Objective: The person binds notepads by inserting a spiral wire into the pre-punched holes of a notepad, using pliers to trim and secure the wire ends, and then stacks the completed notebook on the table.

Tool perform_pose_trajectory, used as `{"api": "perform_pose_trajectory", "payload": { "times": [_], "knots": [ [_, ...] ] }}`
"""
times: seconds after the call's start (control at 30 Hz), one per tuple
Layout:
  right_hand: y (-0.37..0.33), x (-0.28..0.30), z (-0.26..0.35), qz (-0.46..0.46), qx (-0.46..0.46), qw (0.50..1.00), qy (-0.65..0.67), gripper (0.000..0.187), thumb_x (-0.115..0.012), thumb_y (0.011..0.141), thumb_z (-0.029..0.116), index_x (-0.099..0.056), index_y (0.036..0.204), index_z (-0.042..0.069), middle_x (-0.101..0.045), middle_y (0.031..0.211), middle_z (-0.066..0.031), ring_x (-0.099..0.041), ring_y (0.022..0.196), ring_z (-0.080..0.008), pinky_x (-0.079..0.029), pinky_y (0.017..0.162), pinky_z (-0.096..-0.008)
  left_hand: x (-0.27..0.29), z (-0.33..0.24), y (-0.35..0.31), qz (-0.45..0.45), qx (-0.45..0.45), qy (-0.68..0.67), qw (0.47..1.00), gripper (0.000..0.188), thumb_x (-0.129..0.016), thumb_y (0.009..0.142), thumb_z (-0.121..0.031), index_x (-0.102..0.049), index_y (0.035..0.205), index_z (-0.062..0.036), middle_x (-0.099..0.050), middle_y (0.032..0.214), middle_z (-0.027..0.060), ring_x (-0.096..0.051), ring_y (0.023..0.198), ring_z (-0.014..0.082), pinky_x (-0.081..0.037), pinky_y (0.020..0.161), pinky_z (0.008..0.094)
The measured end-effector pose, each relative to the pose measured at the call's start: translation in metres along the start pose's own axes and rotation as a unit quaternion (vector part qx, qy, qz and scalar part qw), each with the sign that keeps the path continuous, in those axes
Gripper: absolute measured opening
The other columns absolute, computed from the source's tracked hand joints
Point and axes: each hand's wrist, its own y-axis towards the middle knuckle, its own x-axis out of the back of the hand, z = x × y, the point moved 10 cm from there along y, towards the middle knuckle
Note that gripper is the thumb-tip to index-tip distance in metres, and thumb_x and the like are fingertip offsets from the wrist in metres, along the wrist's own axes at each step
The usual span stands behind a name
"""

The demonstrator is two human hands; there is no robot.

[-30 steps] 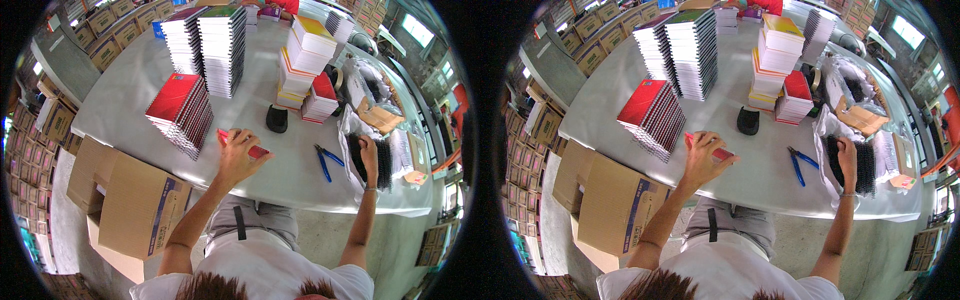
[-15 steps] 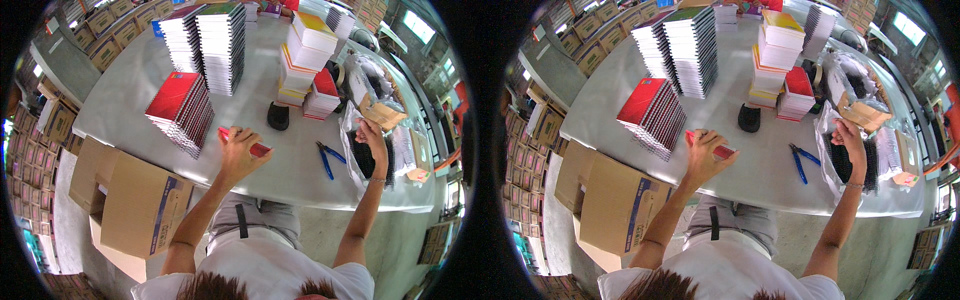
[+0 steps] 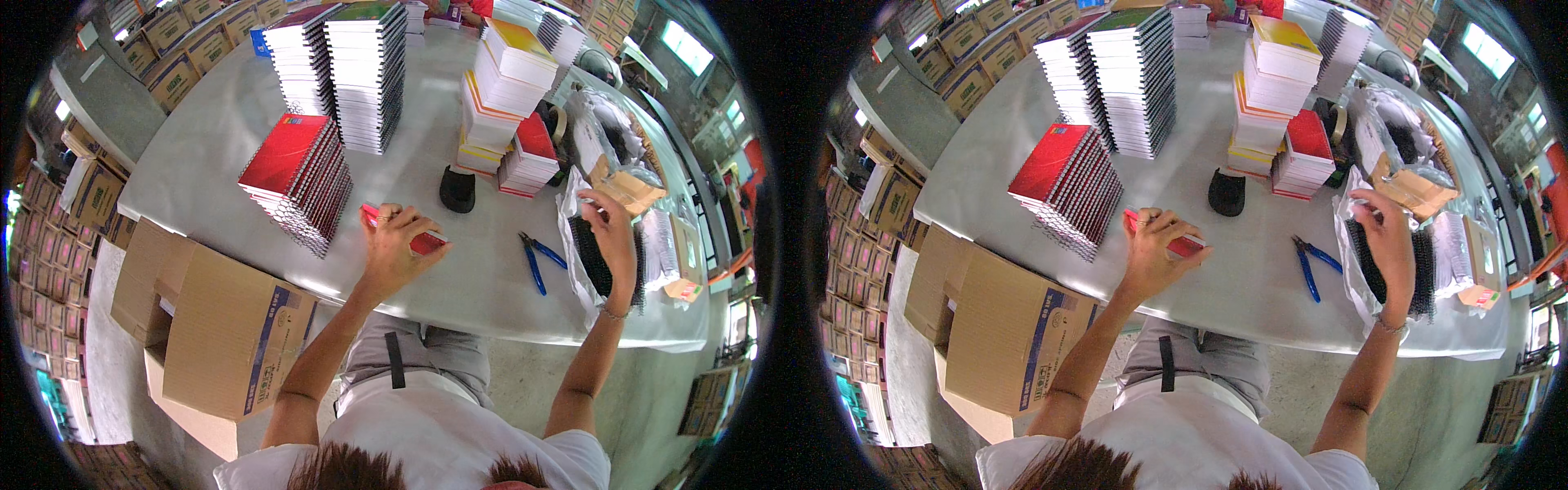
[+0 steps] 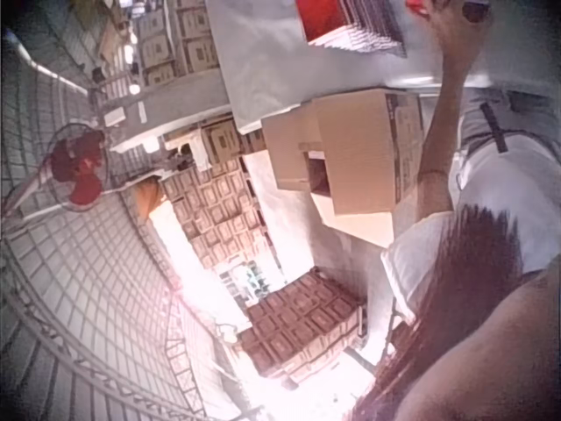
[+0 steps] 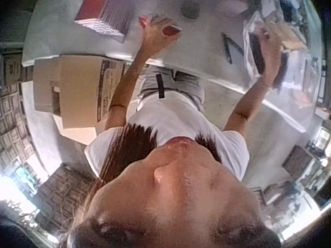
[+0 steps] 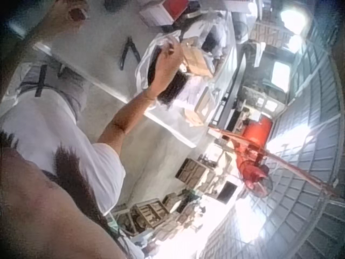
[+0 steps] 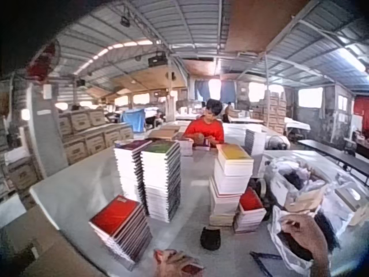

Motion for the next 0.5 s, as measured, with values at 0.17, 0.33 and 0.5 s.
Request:
{"api": "perform_pose_trajectory", "payload": {
  "times": [0.17, 0.33, 0.5],
  "knots": [
    [-0.014, -0.059, 0.082, 0.025, 0.048, 0.997, 0.050, 0.020, -0.066, 0.092, 0.013, -0.069, 0.111, 0.005, -0.068, 0.092, -0.0141, -0.063, 0.075, -0.0276, -0.048, 0.070, -0.0368, -0.001, 0.007, -0.003, 0.021, 0.004, -0.022, 1.000, 0.030, -0.079, 0.073, -0.046, -0.076, 0.095, -0.0264, -0.060, 0.097, -0.0065, -0.048, 0.110, 0.0212, -0.024, 0.101, 0.0597],
    [-0.027, -0.128, 0.109, 0.088, 0.089, 0.988, 0.093, 0.019, -0.068, 0.091, 0.017, -0.069, 0.108, 0.009, -0.069, 0.094, -0.0108, -0.064, 0.084, -0.0305, -0.046, 0.075, -0.0411, 0.000, 0.006, -0.003, 0.036, 0.015, -0.042, 0.998, 0.026, -0.080, 0.074, -0.040, -0.076, 0.097, -0.0274, -0.059, 0.099, -0.0066, -0.048, 0.110, 0.0209, -0.022, 0.101, 0.0589],
    [-0.041, -0.161, 0.117, 0.086, 0.101, 0.988, 0.080, 0.020, -0.070, 0.089, 0.020, -0.069, 0.107, 0.011, -0.069, 0.092, -0.0069, -0.064, 0.089, -0.0259, -0.042, 0.083, -0.0420, 0.002, 0.006, -0.003, 0.028, 0.015, -0.039, 0.999, 0.029, -0.082, 0.073, -0.037, -0.075, 0.100, -0.0276, -0.057, 0.099, -0.0057, -0.048, 0.112, 0.0209, -0.022, 0.101, 0.0586]
  ]
}}
